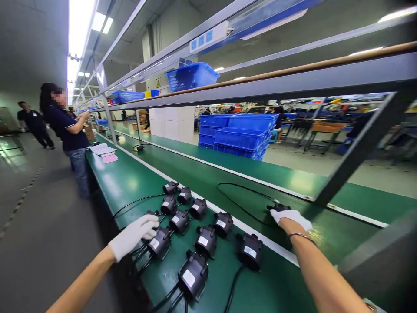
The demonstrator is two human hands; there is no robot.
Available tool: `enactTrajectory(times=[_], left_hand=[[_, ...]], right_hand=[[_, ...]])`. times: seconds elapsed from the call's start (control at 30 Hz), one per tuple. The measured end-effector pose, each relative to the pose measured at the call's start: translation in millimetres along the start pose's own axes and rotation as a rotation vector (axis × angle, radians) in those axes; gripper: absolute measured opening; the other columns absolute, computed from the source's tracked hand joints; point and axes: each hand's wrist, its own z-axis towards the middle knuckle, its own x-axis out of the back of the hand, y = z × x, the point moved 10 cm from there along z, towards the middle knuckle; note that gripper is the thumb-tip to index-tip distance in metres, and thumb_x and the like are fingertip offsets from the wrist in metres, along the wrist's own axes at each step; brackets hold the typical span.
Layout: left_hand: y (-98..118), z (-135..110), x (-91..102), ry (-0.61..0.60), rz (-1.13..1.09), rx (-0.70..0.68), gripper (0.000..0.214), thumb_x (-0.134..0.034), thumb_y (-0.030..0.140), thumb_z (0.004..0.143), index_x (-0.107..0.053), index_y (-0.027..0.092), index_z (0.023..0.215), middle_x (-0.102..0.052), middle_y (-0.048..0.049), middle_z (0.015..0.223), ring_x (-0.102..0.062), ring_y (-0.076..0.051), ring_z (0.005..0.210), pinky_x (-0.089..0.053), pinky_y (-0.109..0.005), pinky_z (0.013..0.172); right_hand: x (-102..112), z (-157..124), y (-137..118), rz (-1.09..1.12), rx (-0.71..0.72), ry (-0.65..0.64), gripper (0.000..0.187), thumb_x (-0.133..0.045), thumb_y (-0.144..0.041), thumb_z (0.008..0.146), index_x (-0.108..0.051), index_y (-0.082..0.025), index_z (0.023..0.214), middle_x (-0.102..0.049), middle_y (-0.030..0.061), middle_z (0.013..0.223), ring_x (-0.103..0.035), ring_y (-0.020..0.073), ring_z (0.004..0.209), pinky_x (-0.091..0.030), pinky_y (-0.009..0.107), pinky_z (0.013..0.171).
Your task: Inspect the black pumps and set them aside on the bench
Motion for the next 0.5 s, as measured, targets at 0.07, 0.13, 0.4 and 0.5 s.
enactTrajectory(times=[0.07,0.13,0.4,0.5], left_hand=[[-44.6,-55.4,40.2,0.081,-0.033,0.056,0.074,-0.064,0.077,0.078,-0.063,0.018,0.123,-0.072,-0.0134,0.123,-0.069,-0.027,0.104,-0.052,-0.043,0.098],[-88.3,-107.6,63.4,0.172,-0.113,0.117,0.081,-0.065,0.083,0.073,-0.065,0.018,0.121,-0.073,-0.0145,0.121,-0.069,-0.03,0.105,-0.052,-0.045,0.099],[-209.0,-216.6,-7.0,0.267,-0.526,0.228,0.077,-0.075,0.083,0.061,-0.068,0.017,0.101,-0.073,-0.0116,0.096,-0.068,-0.024,0.08,-0.052,-0.041,0.08],[-219.1,-226.5,-53.6,0.139,-0.606,0.229,0.071,-0.075,0.081,0.064,-0.067,0.018,0.096,-0.07,-0.0091,0.092,-0.065,-0.019,0.074,-0.051,-0.038,0.077]], right_hand=[[1.9,-6.0,-17.1,-0.089,0.05,-0.043,0.059,-0.062,-0.053,0.095,-0.068,-0.002,0.123,-0.065,0.0347,0.124,-0.063,0.047,0.12,-0.048,0.061,0.093],[1.5,-27.7,-49.1,-0.15,0.195,-0.103,0.067,-0.053,-0.057,0.097,-0.068,0.002,0.124,-0.062,0.0413,0.126,-0.059,0.0518,0.124,-0.044,0.061,0.093],[-65.9,-308.9,-103.9,-0.152,0.865,-0.429,0.062,-0.046,-0.066,0.096,-0.06,-0.025,0.14,-0.072,0.0098,0.13,-0.072,0.033,0.107,-0.054,0.042,0.09],[-93.5,-387.3,-82.4,-0.174,0.917,-0.406,0.073,-0.061,-0.062,0.087,-0.053,-0.019,0.146,-0.06,0.015,0.145,-0.069,0.0397,0.109,-0.056,0.049,0.085]])
